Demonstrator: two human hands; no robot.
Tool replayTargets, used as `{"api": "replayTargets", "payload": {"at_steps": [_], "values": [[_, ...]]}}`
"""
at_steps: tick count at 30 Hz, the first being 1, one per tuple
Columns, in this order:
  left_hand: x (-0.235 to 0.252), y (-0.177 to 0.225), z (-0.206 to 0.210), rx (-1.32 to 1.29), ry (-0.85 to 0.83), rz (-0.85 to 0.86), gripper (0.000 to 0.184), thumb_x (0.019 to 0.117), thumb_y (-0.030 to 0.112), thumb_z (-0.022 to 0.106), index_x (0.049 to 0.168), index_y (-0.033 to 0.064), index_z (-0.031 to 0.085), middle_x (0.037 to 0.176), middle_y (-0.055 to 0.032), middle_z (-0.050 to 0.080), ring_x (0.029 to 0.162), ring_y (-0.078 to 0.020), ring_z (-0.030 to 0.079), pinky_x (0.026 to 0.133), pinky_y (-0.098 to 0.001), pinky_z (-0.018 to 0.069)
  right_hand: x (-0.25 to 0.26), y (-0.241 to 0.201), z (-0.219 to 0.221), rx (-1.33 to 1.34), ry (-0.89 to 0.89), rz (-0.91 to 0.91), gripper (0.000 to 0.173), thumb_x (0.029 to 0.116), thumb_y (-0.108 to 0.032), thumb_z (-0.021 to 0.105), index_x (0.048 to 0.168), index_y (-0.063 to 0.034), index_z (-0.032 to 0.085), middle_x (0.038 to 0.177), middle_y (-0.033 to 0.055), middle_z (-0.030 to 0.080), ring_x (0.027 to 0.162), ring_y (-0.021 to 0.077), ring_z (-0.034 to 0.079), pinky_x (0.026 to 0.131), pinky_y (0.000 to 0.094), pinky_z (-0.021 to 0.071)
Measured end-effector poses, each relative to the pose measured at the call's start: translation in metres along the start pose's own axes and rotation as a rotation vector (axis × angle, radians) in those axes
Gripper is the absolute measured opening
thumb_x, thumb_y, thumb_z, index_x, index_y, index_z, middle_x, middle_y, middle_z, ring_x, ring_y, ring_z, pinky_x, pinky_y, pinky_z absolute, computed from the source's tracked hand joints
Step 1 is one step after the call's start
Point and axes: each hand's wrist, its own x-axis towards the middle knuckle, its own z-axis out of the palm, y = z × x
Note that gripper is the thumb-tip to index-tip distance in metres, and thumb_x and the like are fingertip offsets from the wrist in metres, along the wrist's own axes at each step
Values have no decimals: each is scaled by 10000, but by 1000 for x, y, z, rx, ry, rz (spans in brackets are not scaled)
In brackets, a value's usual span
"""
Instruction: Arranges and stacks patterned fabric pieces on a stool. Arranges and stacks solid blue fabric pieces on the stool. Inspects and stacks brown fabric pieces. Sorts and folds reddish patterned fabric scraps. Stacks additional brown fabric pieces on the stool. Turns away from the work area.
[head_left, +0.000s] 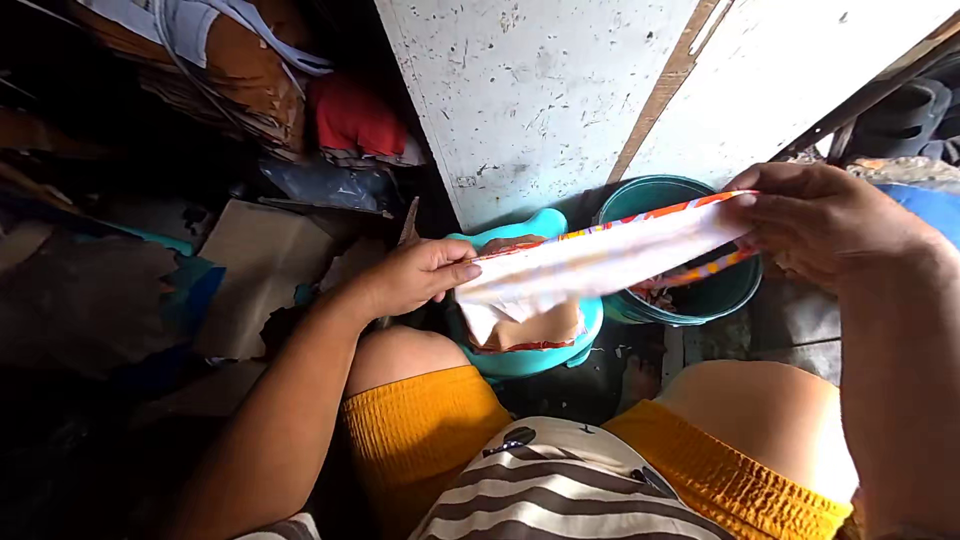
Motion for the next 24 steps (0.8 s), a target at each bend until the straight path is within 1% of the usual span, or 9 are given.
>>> {"api": "replayTargets", "payload": {"at_steps": [3,5,7,9,11,14,19,21,24], "values": [[12,-15,13,42,-16,-51,132,1017,203,629,969,98,693,682,19,601,553,-44,519,536,-232,443,0,5,-1,-44,14,97,215,1053,-272,528,941,-177,685,611,-34,545,428,18,400,413,156,346],[23,-26,25,130,-24,-88,144,1013,194,643,991,62,699,735,-37,620,626,-117,557,608,-326,481,4,15,-1,-150,0,144,238,1039,-277,540,883,-169,683,549,-43,475,411,27,364,406,177,306],[35,-29,38,253,-37,-139,156,1013,159,649,1028,15,706,823,-122,670,764,-233,641,754,-461,535,6,24,0,-276,3,194,268,1059,-270,529,898,-140,698,628,-32,568,494,36,455,467,202,368],[44,-34,45,335,-75,-202,175,1015,152,641,1082,0,697,917,-168,694,884,-302,675,859,-523,534,5,33,3,-343,29,274,287,1072,-281,531,933,-108,712,727,12,662,589,74,577,537,259,479],[49,-39,49,367,-79,-216,180,1009,142,644,1101,-4,695,958,-188,701,935,-337,681,893,-548,528,4,43,4,-348,32,306,224,1063,-223,554,968,-75,694,779,47,672,652,112,610,596,306,511],[51,-41,49,387,-67,-212,186,1001,166,665,1095,8,693,922,-168,695,899,-320,677,864,-534,533,5,55,3,-373,30,290,93,1017,-116,627,972,-37,647,739,83,634,626,154,592,581,340,505],[50,-32,45,291,-62,-172,161,1030,163,623,1069,28,703,905,-113,710,841,-230,692,841,-455,558,5,62,-2,-511,64,311,237,1056,-192,579,884,-55,668,691,75,610,610,173,556,585,401,457],[46,-26,44,201,-63,-134,128,1021,126,630,1054,27,705,898,-102,716,798,-196,699,803,-421,583,5,77,-13,-544,96,302,279,1060,-244,576,867,-73,682,689,88,623,612,207,572,579,458,454],[43,-19,40,146,-150,-109,122,985,136,686,1062,44,708,813,-57,688,700,-131,635,698,-342,545,2,95,-29,-568,131,325,307,1061,-298,572,878,-76,678,732,126,642,658,271,604,604,543,470]]}}
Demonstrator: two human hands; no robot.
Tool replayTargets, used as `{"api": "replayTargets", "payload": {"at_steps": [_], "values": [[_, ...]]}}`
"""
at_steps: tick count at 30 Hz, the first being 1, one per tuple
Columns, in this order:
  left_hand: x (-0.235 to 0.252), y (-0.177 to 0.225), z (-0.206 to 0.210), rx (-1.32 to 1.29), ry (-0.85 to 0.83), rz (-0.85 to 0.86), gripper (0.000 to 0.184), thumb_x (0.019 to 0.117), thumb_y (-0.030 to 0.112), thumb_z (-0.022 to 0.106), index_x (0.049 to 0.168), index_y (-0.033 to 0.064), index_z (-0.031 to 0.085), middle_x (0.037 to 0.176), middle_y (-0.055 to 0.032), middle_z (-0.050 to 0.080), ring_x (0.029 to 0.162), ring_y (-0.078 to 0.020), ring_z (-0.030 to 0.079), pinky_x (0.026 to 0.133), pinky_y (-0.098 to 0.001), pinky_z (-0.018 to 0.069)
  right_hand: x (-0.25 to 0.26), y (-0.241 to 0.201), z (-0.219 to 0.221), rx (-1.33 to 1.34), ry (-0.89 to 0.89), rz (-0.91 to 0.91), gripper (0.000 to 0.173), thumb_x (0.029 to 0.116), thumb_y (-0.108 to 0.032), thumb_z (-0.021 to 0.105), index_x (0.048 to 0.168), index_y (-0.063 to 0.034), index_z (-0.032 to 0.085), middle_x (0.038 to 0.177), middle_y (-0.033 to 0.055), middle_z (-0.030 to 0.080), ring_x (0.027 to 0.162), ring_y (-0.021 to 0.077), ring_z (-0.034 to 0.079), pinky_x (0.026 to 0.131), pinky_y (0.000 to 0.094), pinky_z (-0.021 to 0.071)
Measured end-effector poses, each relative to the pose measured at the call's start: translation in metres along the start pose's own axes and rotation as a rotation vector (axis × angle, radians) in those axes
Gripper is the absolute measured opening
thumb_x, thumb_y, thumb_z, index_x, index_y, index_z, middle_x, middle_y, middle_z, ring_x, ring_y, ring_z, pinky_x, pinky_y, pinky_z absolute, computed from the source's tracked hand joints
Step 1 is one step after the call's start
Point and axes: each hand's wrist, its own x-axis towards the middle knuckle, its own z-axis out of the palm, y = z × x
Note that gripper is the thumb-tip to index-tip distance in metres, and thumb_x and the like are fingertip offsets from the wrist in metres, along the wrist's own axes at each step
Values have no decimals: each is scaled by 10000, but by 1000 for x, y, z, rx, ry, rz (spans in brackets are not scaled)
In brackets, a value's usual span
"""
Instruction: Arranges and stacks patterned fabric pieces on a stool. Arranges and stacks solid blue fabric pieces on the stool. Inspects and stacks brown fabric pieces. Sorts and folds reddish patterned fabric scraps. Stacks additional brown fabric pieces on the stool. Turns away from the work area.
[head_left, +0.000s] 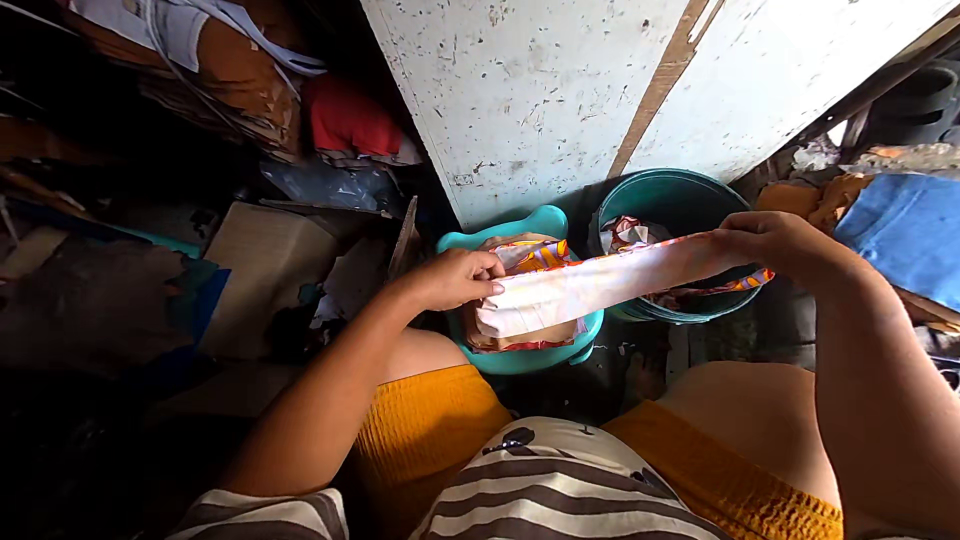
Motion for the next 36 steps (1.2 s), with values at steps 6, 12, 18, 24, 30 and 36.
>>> {"api": "replayTargets", "payload": {"at_steps": [6,12,18,24,30,36], "values": [[4,5,-2,267,-29,-32,135,1000,172,673,1060,58,713,794,-68,665,729,-192,631,728,-415,534,-1,0,3,-63,0,78,311,1061,-235,581,847,-31,676,735,164,622,708,317,594,660,586,452],[18,-13,6,407,-30,-111,153,996,182,670,1087,64,704,1024,-129,711,992,-300,688,904,-537,536,0,-6,13,-97,-63,98,331,1075,-249,553,882,-17,692,771,179,635,747,329,605,701,591,461],[13,-11,15,367,260,43,243,933,89,723,1171,57,686,1089,-138,684,1037,-311,671,922,-523,549,1,-18,10,-71,-19,21,426,1095,-316,496,831,-22,657,707,154,591,662,295,566,620,545,443],[18,-2,42,264,40,-9,272,926,204,767,1147,67,686,1097,-123,682,976,-265,681,896,-489,562,2,-25,-2,264,-139,-90,257,1016,-340,602,878,-132,666,664,9,610,528,75,545,463,244,432],[21,-5,46,273,12,-73,340,899,146,786,1199,54,654,1173,-154,650,1065,-310,658,935,-507,542,12,-1,-60,-397,79,-115,89,911,-77,756,997,-71,733,778,204,687,730,467,656,658,753,472],[21,-9,49,251,22,-45,405,894,220,803,1220,53,627,1206,-150,632,1097,-297,643,958,-495,532,21,117,-136,-594,403,35,208,980,-251,584,1009,-54,643,836,276,635,759,521,630,577,752,433]]}}
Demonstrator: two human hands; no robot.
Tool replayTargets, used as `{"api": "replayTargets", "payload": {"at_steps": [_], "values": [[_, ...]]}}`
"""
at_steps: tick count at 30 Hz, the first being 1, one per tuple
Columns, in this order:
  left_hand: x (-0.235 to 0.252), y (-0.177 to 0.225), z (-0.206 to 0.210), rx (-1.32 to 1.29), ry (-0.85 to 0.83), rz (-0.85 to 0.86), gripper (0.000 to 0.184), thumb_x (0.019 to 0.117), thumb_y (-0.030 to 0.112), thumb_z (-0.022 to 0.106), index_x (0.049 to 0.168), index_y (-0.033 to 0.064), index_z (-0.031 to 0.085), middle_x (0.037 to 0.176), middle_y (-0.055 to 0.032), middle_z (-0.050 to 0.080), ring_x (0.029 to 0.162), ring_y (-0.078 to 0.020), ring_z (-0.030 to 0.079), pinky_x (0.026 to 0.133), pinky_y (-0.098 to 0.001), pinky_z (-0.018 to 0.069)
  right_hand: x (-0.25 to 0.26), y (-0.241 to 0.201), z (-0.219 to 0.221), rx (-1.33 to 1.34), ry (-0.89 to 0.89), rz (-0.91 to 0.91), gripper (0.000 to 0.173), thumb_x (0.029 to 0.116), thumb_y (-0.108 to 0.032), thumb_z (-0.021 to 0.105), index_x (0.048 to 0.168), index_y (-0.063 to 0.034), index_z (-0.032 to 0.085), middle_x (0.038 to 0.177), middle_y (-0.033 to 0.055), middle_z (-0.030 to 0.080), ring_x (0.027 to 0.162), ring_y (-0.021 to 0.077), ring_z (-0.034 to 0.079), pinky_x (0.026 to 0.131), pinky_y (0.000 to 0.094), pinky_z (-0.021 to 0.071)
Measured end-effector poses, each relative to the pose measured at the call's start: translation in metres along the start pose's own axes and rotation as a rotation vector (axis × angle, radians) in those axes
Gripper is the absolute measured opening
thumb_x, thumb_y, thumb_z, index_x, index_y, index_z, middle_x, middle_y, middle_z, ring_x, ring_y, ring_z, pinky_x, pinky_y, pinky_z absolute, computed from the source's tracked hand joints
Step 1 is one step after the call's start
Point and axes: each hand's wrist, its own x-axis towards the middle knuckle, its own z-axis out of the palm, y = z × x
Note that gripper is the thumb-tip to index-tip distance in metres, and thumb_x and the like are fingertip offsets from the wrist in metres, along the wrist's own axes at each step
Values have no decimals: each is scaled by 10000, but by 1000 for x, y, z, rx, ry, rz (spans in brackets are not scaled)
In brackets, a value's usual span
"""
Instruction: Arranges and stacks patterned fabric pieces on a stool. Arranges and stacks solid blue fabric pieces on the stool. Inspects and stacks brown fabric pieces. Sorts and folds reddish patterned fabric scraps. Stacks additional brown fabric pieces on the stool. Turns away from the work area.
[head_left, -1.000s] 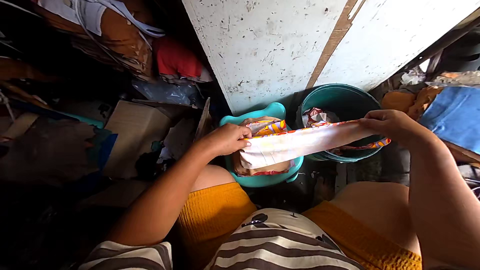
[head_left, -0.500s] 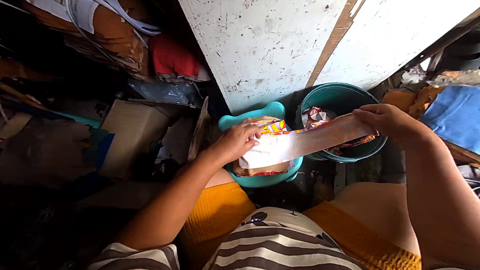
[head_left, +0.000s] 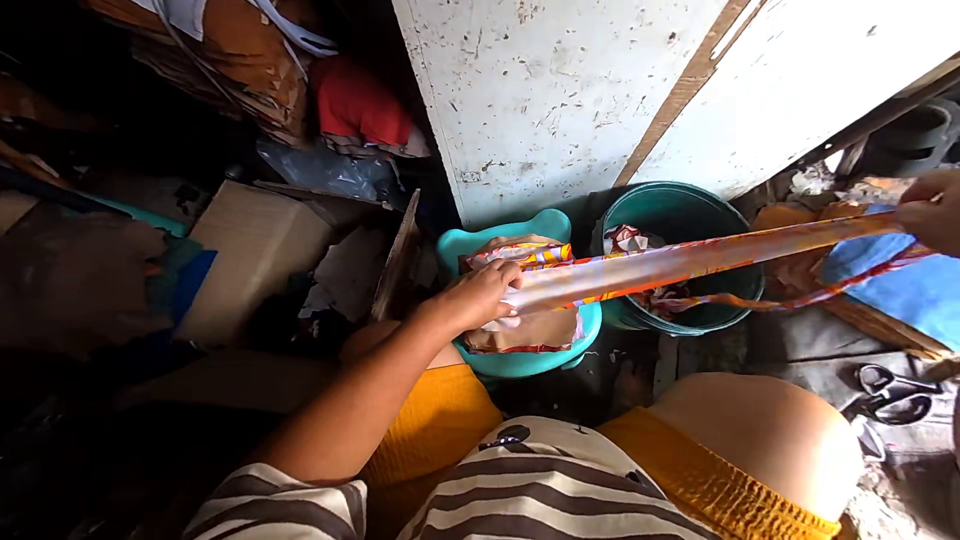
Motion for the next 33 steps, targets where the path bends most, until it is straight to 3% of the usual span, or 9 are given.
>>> {"api": "replayTargets", "payload": {"at_steps": [3,6,8,12,17,20,23,25,33], "values": [[-1,5,-2,35,-30,-27,555,847,321,847,1280,75,602,1277,-150,605,1173,-302,615,994,-506,513,-14,-56,-31,320,-97,7,193,1020,-177,566,1080,-15,653,873,254,651,770,442,633,665,696,475],[-3,4,-2,12,-18,-33,596,858,342,836,1331,76,589,1264,-161,615,1167,-316,617,1001,-514,505,-36,-163,-80,656,-215,-21,155,1052,-222,523,1067,-113,631,765,-27,601,559,47,553,515,264,522],[-5,1,-8,-63,17,-6,559,906,347,790,1333,41,599,1268,-183,623,1142,-330,630,997,-540,505,-38,-217,-102,755,-249,-53,164,1049,-273,537,998,-151,634,677,-76,564,475,-4,471,446,202,444],[-7,13,-52,-236,238,57,490,931,243,764,1337,14,612,1283,-206,619,1011,-315,663,877,-504,558,-41,-320,-134,652,-347,-146,269,1074,-300,530,926,-105,641,663,-26,576,473,42,472,446,237,421],[6,33,-100,-663,392,314,556,953,61,645,1477,89,462,1447,-89,554,719,-70,636,621,-258,547,-40,-410,-118,652,-469,-364,268,1064,-274,561,916,-71,656,637,-1,540,453,66,439,444,260,409],[13,30,-105,-872,292,344,293,961,7,650,1247,35,590,1040,-45,701,697,-57,641,584,-203,535,-40,-438,-104,661,-518,-423,221,1033,-253,617,940,-57,661,661,27,566,483,99,483,467,283,429],[9,13,-106,-799,255,307,114,982,57,647,1092,29,639,852,-12,675,650,-33,593,569,-180,491,-39,-441,-95,516,-484,-550,167,1014,-235,656,1004,-69,663,778,49,617,603,133,566,563,336,492],[3,-4,-107,-676,272,283,116,1006,102,621,1086,25,654,860,-22,680,675,-45,606,606,-206,506,-38,-429,-88,396,-424,-617,146,972,-150,683,1043,-24,664,828,124,655,738,264,639,691,504,527],[-20,-53,-97,-368,152,-22,155,1043,134,584,1101,29,683,866,-84,666,700,-136,618,665,-315,534,-29,-326,-66,371,-349,-523,303,905,-87,759,1136,30,601,958,221,659,845,395,660,744,628,530]]}}
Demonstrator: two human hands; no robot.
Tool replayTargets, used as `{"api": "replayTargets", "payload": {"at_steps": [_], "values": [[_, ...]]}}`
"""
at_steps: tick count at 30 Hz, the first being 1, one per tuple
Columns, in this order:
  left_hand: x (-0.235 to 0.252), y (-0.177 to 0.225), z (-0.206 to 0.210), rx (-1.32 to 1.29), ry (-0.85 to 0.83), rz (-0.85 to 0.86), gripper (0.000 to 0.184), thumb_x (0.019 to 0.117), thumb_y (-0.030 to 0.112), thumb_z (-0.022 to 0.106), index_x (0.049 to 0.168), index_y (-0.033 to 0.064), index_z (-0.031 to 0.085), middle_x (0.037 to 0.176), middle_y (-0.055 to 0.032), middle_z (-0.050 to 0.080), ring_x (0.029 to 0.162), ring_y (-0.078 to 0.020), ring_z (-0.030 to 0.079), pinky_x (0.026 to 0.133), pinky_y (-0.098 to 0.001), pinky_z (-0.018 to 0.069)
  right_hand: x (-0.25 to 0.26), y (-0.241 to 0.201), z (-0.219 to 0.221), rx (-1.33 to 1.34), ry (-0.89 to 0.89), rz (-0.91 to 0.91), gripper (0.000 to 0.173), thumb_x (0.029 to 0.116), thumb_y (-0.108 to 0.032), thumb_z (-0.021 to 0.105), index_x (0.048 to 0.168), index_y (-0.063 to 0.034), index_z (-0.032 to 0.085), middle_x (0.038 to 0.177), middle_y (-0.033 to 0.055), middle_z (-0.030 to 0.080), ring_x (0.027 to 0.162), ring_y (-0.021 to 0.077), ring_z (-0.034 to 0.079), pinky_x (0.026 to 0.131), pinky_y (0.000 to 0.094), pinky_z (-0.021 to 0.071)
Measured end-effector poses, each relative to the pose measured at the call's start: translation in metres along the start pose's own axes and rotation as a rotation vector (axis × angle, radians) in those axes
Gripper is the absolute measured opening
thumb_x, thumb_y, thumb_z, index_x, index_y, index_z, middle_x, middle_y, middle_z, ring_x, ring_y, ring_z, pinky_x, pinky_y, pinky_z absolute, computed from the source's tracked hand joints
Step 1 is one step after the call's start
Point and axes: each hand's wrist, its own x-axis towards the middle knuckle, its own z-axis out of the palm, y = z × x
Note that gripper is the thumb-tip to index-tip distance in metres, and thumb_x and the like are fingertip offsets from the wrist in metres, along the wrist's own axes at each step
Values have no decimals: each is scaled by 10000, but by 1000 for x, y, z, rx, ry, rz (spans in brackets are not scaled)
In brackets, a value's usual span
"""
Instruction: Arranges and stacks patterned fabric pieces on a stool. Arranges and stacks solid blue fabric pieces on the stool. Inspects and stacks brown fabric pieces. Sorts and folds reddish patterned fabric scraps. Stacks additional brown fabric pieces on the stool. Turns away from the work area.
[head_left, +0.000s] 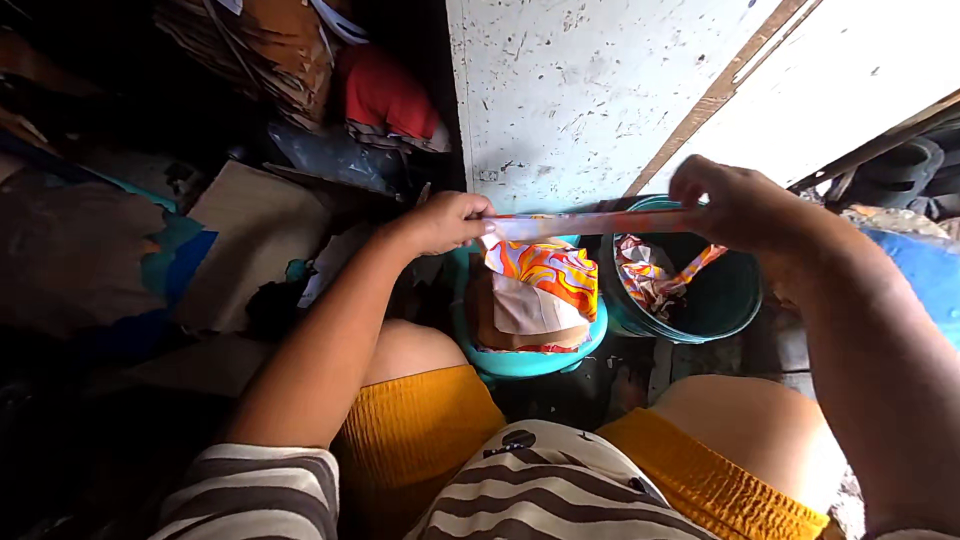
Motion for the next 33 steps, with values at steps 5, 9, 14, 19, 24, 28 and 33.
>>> {"api": "replayTargets", "payload": {"at_steps": [5,9,14,19,24,28,33], "values": [[-5,-18,11,34,-51,-66,156,1033,137,609,1114,23,679,825,-80,660,671,-133,592,650,-312,508,-35,45,-10,-44,2,273,54,997,-71,636,985,-22,655,778,167,657,585,314,625,568,573,534],[-3,-23,25,35,-92,-92,173,1000,134,666,1141,34,669,825,-89,664,677,-158,605,646,-337,520,-66,87,-4,-62,58,388,105,1009,-67,602,968,-52,697,764,171,657,649,359,627,602,618,504],[0,-2,39,241,-232,3,171,1007,196,665,1069,51,730,948,-98,707,878,-208,667,853,-431,538,-103,79,-9,482,85,261,154,920,-161,545,957,-131,691,761,-11,661,639,83,633,580,257,551],[0,13,49,354,-129,123,169,979,147,686,1133,86,723,1145,-116,655,1076,-255,641,964,-441,519,-125,69,-3,608,-14,196,167,963,-249,571,892,-180,705,633,-51,601,518,30,550,501,187,478],[-12,28,85,255,-106,283,129,942,139,727,1053,72,726,1017,-78,695,931,-198,670,855,-398,565,-124,52,6,627,-68,193,184,961,-302,600,845,-205,706,618,-58,605,511,22,544,492,170,457],[-11,24,106,347,-290,159,292,997,185,666,1270,83,679,1161,-109,696,1080,-245,666,997,-450,512,-100,18,5,610,-179,118,195,983,-130,536,1059,-118,716,696,-12,626,552,66,559,526,212,487],[-16,34,83,115,-85,232,286,978,173,690,1233,42,687,1088,-115,700,919,-202,685,845,-395,582,-37,-28,18,395,-233,-74,191,1035,-87,539,1194,-54,640,788,52,644,610,129,629,551,324,574]]}}
